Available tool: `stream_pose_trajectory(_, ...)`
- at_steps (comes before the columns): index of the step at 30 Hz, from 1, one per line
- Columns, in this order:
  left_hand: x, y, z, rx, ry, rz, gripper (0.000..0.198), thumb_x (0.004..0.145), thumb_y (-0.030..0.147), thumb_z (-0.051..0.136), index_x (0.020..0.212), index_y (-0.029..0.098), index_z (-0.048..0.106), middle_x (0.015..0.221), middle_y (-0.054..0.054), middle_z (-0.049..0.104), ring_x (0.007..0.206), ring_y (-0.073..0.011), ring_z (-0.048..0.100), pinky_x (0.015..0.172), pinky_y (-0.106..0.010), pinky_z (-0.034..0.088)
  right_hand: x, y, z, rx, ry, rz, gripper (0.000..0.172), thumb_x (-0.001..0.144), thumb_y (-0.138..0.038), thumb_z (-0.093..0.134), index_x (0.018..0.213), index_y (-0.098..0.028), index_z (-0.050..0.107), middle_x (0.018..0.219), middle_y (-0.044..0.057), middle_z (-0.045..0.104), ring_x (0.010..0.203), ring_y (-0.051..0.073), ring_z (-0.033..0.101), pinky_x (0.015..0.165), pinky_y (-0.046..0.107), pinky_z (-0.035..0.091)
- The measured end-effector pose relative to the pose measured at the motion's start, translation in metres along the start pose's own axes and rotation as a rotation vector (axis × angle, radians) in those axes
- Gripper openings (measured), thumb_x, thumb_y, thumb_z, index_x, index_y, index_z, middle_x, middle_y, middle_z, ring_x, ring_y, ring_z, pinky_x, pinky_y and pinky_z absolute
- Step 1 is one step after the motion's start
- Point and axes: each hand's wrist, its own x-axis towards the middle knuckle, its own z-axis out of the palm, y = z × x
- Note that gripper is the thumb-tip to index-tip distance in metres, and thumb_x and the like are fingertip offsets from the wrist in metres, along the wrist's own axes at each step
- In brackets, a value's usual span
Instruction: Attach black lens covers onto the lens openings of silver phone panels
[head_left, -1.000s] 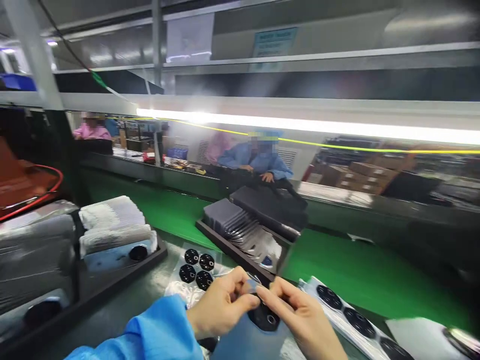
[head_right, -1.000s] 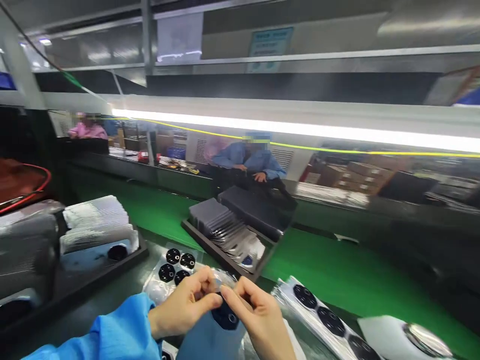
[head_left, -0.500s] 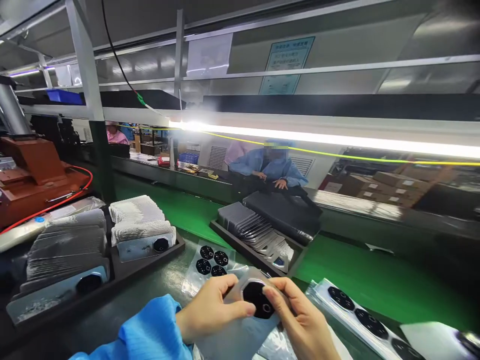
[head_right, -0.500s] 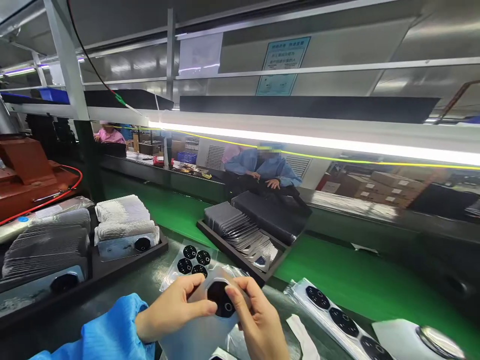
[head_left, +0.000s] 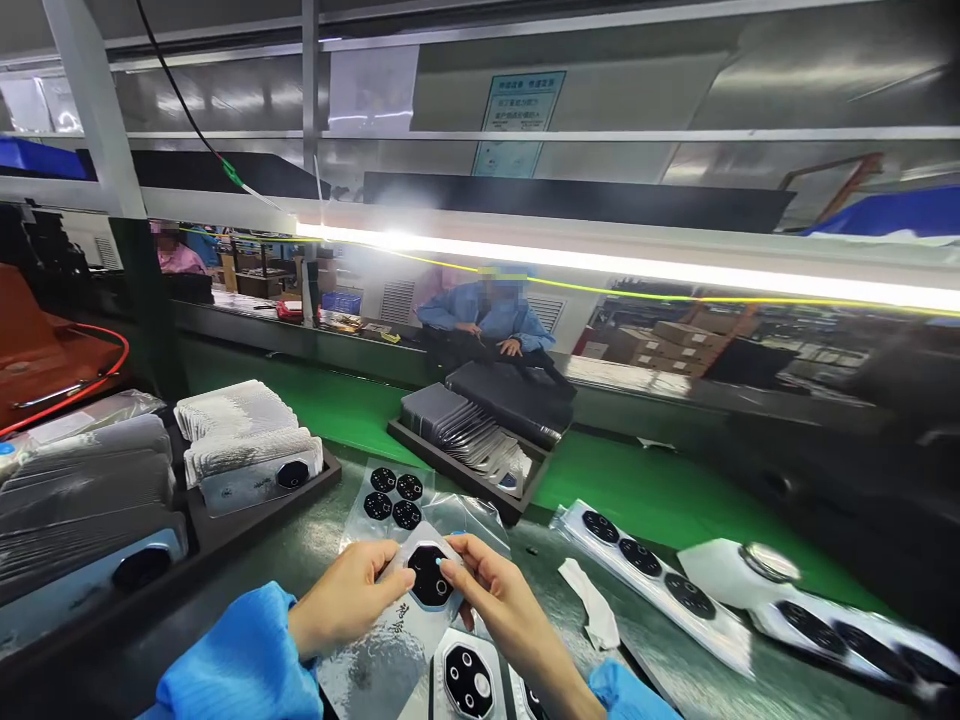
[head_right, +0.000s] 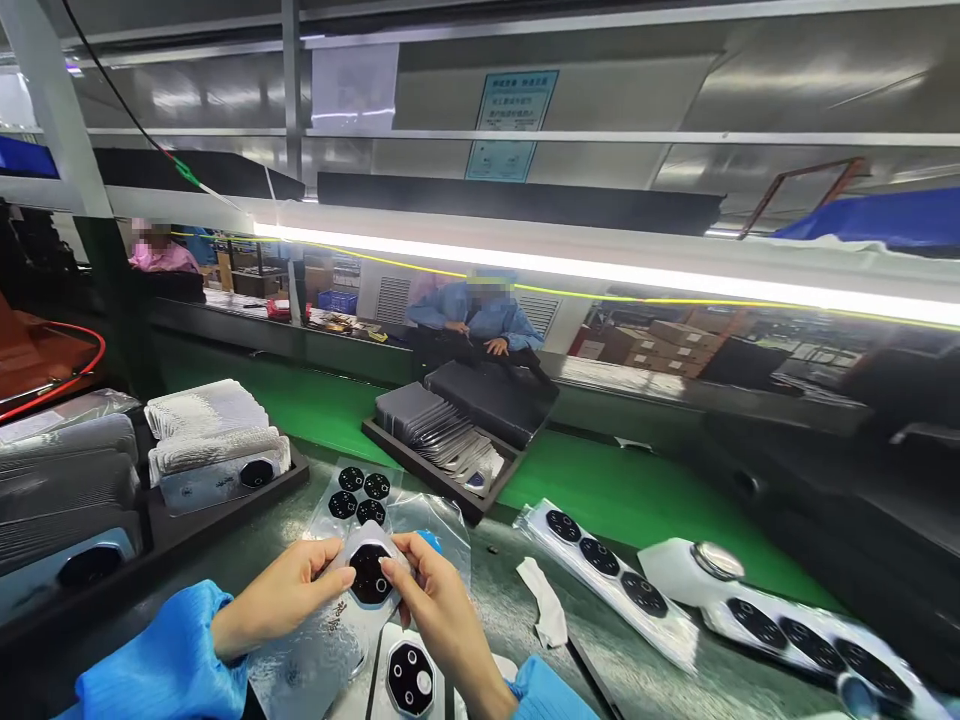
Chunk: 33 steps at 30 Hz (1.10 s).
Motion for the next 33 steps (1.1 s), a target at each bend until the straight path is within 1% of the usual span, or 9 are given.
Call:
stream_pose_trajectory(3, -0.001, 0.0, 0.001, -0.05, -0.044, -0.025, 0.035, 0.084, 0.047, 0.058, 0.075, 0.014, 0.062, 0.07, 0.0, 0.055, 0.066, -0.0147, 0.047, 0.06, -0.025, 0.033, 0.002, 0.0, 0.0, 0.06, -0.03, 0.022, 0.055, 0.071, -0.068, 0.067, 0.09, -0.016, 0.063, 0.071, 0.0, 0.057, 0.052, 0.009, 0.047, 0.04, 0.021, 0.039)
stream_pose_trajectory(6, -0.002, -0.001, 0.003, -0.089, -0.066, -0.06, 0.041, 0.084, 0.053, 0.056, 0.075, 0.014, 0.063, 0.068, -0.001, 0.057, 0.064, -0.0147, 0.048, 0.059, -0.025, 0.033, 0.003, 0.002, -0.002, 0.093, -0.05, 0.037, 0.053, 0.07, -0.066, 0.07, 0.089, -0.016, 0.064, 0.07, -0.001, 0.056, 0.052, 0.009, 0.048, 0.041, 0.021, 0.04)
stream_pose_trajectory(10, 0.0, -0.001, 0.004, -0.117, -0.073, -0.096, 0.046, 0.082, 0.058, 0.055, 0.069, 0.014, 0.059, 0.064, 0.0, 0.053, 0.059, -0.0131, 0.043, 0.056, -0.025, 0.03, 0.002, 0.007, -0.004, 0.18, -0.102, 0.102, 0.051, 0.069, -0.063, 0.073, 0.088, -0.016, 0.065, 0.067, -0.003, 0.055, 0.051, 0.008, 0.047, 0.042, 0.019, 0.038)
stream_pose_trajectory(14, 0.002, 0.0, 0.007, -0.12, -0.057, -0.091, 0.048, 0.079, 0.059, 0.057, 0.059, 0.016, 0.05, 0.061, 0.002, 0.046, 0.057, -0.0111, 0.036, 0.054, -0.024, 0.027, 0.002, 0.012, -0.005, 0.252, -0.14, 0.183, 0.05, 0.069, -0.061, 0.075, 0.088, -0.016, 0.065, 0.064, -0.003, 0.056, 0.047, 0.006, 0.044, 0.042, 0.018, 0.036)
stream_pose_trajectory(21, 0.002, 0.005, 0.012, -0.157, -0.082, -0.138, 0.053, 0.081, 0.067, 0.051, 0.066, 0.016, 0.059, 0.064, -0.003, 0.059, 0.057, -0.0156, 0.05, 0.053, -0.026, 0.036, 0.003, 0.013, -0.005, 0.317, -0.188, 0.241, 0.049, 0.069, -0.059, 0.076, 0.087, -0.015, 0.066, 0.063, -0.003, 0.057, 0.045, 0.003, 0.041, 0.041, 0.017, 0.031)
stream_pose_trajectory(25, 0.003, 0.006, 0.015, -0.165, -0.093, -0.147, 0.056, 0.08, 0.068, 0.051, 0.07, 0.015, 0.065, 0.069, -0.006, 0.064, 0.061, -0.0176, 0.055, 0.054, -0.027, 0.038, 0.003, 0.015, -0.005, 0.334, -0.188, 0.258, 0.049, 0.067, -0.06, 0.078, 0.084, -0.015, 0.065, 0.064, -0.004, 0.055, 0.045, 0.003, 0.04, 0.041, 0.016, 0.029)
stream_pose_trajectory(28, 0.005, 0.004, 0.015, -0.165, -0.094, -0.142, 0.055, 0.081, 0.067, 0.051, 0.071, 0.015, 0.066, 0.069, -0.005, 0.064, 0.061, -0.0168, 0.054, 0.054, -0.026, 0.038, 0.003, 0.016, -0.007, 0.319, -0.182, 0.258, 0.052, 0.065, -0.061, 0.078, 0.084, -0.014, 0.065, 0.064, -0.004, 0.055, 0.045, 0.003, 0.041, 0.041, 0.016, 0.03)
stream_pose_trajectory(31, 0.006, 0.002, 0.014, -0.156, -0.098, -0.133, 0.05, 0.082, 0.063, 0.054, 0.071, 0.015, 0.063, 0.066, -0.002, 0.061, 0.06, -0.0146, 0.051, 0.056, -0.026, 0.038, 0.003, 0.013, -0.01, 0.286, -0.148, 0.222, 0.054, 0.065, -0.062, 0.078, 0.087, -0.015, 0.064, 0.064, -0.004, 0.056, 0.046, 0.004, 0.043, 0.041, 0.017, 0.032)
stream_pose_trajectory(33, 0.007, 0.001, 0.012, -0.149, -0.105, -0.115, 0.045, 0.082, 0.058, 0.058, 0.076, 0.015, 0.064, 0.07, -0.001, 0.06, 0.065, -0.0149, 0.052, 0.061, -0.026, 0.039, 0.003, 0.007, -0.014, 0.238, -0.104, 0.171, 0.052, 0.068, -0.061, 0.076, 0.09, -0.016, 0.064, 0.066, -0.004, 0.056, 0.049, 0.005, 0.044, 0.043, 0.017, 0.035)
